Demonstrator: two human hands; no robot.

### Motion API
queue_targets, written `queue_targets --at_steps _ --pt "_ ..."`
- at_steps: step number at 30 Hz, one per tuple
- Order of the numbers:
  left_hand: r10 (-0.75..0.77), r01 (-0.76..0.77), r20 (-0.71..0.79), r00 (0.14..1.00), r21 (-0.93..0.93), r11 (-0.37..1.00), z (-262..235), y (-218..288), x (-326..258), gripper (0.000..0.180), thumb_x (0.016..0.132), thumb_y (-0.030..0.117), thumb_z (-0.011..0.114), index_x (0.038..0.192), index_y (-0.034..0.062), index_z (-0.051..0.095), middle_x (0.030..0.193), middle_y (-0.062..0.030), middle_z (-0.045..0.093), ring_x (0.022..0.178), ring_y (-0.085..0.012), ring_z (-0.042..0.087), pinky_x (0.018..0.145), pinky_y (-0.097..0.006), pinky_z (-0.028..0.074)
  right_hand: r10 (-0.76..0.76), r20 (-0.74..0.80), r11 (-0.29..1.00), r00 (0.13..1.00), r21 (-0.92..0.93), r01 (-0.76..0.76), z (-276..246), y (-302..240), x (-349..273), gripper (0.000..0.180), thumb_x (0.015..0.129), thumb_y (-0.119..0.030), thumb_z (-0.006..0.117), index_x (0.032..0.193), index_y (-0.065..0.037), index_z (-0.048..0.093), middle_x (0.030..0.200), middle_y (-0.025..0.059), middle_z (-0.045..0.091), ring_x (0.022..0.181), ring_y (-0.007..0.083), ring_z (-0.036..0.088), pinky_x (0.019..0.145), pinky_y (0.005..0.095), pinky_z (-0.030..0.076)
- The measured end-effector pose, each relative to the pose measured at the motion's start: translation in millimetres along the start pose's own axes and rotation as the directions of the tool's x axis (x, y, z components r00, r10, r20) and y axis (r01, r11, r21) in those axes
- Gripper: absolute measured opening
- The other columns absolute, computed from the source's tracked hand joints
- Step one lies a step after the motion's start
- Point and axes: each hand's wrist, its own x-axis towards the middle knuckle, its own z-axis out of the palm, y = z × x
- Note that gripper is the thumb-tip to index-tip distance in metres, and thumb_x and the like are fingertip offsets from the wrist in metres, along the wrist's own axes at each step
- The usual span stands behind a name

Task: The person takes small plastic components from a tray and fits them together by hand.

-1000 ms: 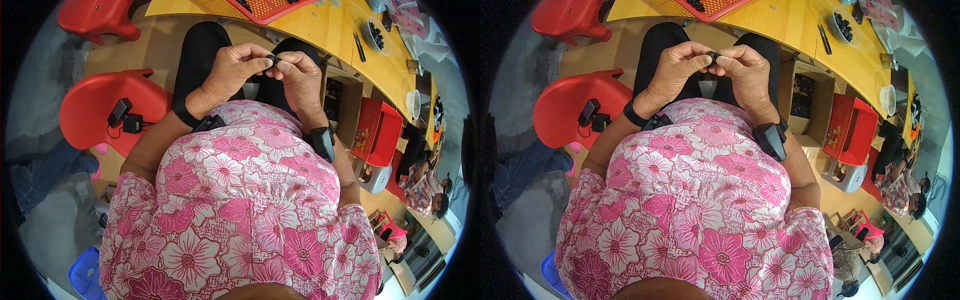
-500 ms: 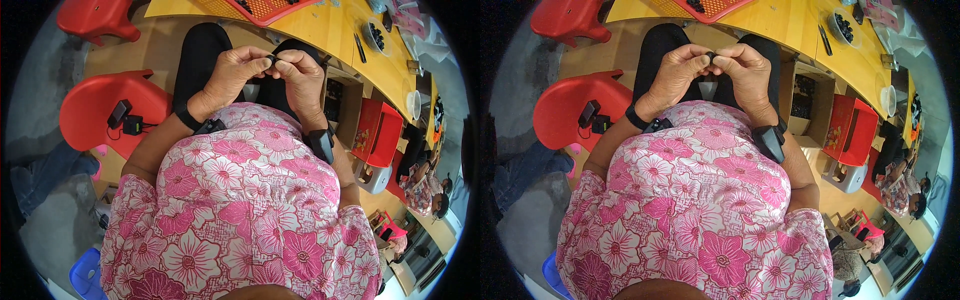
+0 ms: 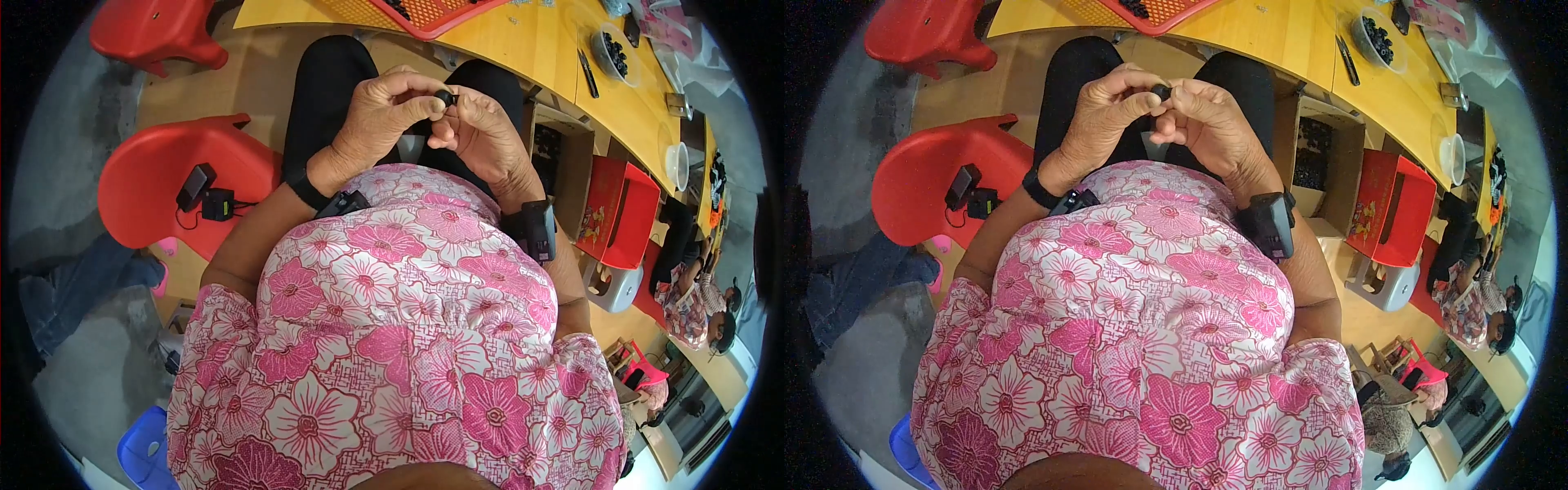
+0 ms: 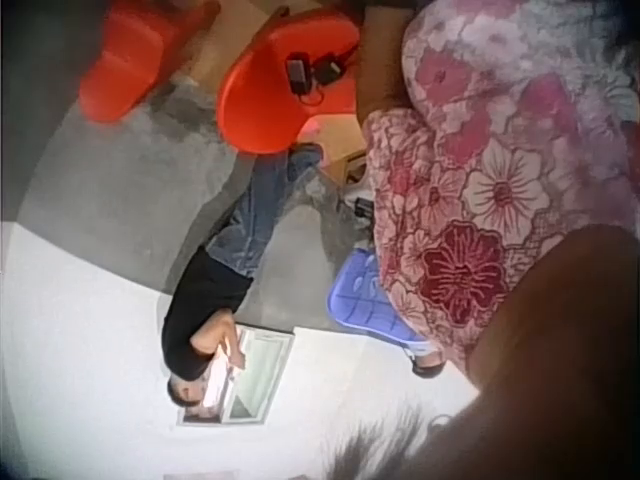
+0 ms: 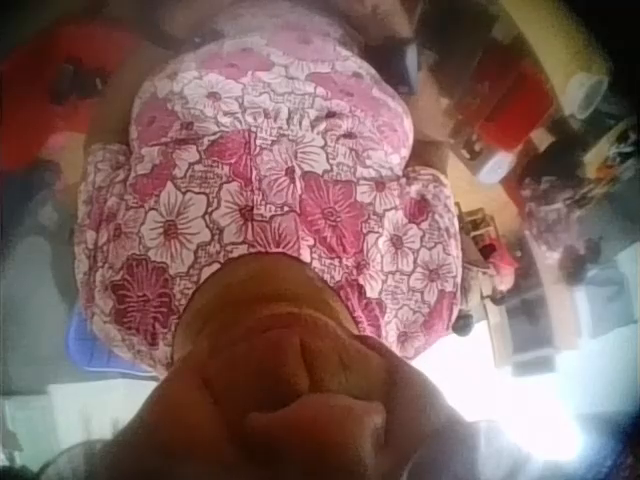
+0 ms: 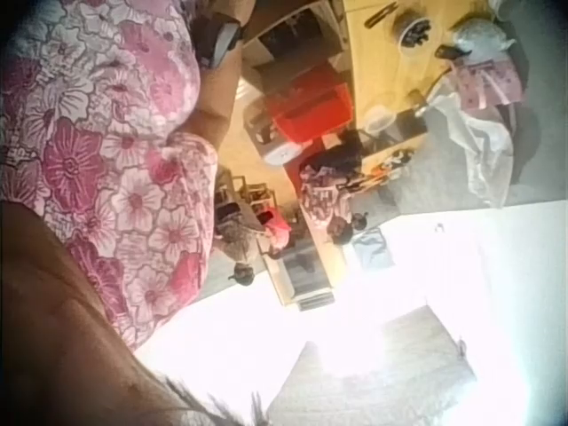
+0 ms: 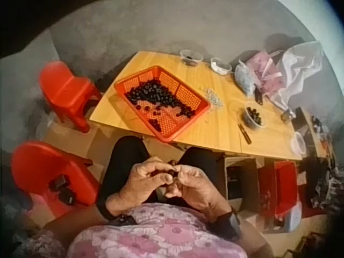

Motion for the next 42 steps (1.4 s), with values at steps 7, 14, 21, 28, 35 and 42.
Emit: queue_targets --at_steps 7,14,21,28,35,42 --pt "-0.036 0.036 0.021 0.999 -0.043 0.998 1 4 -3 0.015 0.086 0.012 0.065 0.097 0.0015 0.064 0.086 -0.0008 0.055 0.08 -0.0091 0.055 0.072 -0.022 0.045 0.015 0.007 0.999 1.0 0.036 -0.016 -3 3 0 0.027 0.087 -0.025 0.063 0.093 0.002 0.063 0.081 0.0072 0.063 0.059 0.0104 0.054 0.071 0.0359 0.057" --pt "0.045 -0.045 0.003 0.999 0.085 0.995 -1 1 -2 0.015 0.086 0.011 0.065 0.097 0.0027 0.064 0.087 -0.002 0.057 0.081 -0.0098 0.055 0.073 -0.022 0.044 0.027 0.028 0.999 0.999 0.035 -0.028 -5 2 1 0.028 0.087 -0.026 0.063 0.093 0.001 0.064 0.081 0.0068 0.063 0.059 0.0111 0.055 0.07 0.0363 0.056" --pt "0.108 -0.103 -0.04 0.993 0.119 0.987 0 1 1 0.015 0.082 0.009 0.068 0.095 0.0029 0.066 0.08 -0.001 0.057 0.073 -0.0075 0.06 0.066 -0.02 0.048 0.049 0.036 0.995 0.998 0.086 -0.052 0 0 1 0.029 0.088 -0.028 0.062 0.093 0.0 0.064 0.081 0.0056 0.063 0.063 0.0123 0.056 0.071 0.036 0.055" --pt "0.138 -0.133 -0.028 0.99 0.127 0.983 1 -2 2 0.016 0.083 0.009 0.067 0.098 0.0044 0.066 0.079 0.0003 0.056 0.07 -0.0061 0.057 0.065 -0.02 0.046 0.024 0.019 0.999 1.0 0.022 -0.024 5 -3 1 0.028 0.088 -0.027 0.061 0.093 0.0 0.063 0.079 0.0042 0.06 0.063 0.012 0.054 0.07 0.0358 0.055" --pt "0.01 -0.009 0.015 1.0 -0.012 1.0 3 -4 0 0.021 0.086 0.01 0.064 0.105 0.0007 0.063 0.087 -0.0028 0.062 0.078 -0.0073 0.061 0.07 -0.021 0.05 0.003 0.027 1.0 1.0 0.001 -0.003 -1 -1 2 0.026 0.089 -0.025 0.06 0.094 0.001 0.062 0.078 0.0042 0.06 0.06 0.0112 0.053 0.069 0.0349 0.055" --pt "-0.141 0.192 0.242 0.96 -0.204 0.96 3 9 -2 0.043 0.091 0.02 0.059 0.127 -0.0002 0.047 0.096 -0.005 0.057 0.083 -0.0099 0.059 0.075 -0.022 0.051 -0.159 -0.116 0.84 0.981 -0.538 0.073 14 -5 -3 0.019 0.09 -0.014 0.057 0.101 0.001 0.061 0.082 0.0049 0.062 0.065 0.0088 0.058 0.063 0.0243 0.053"
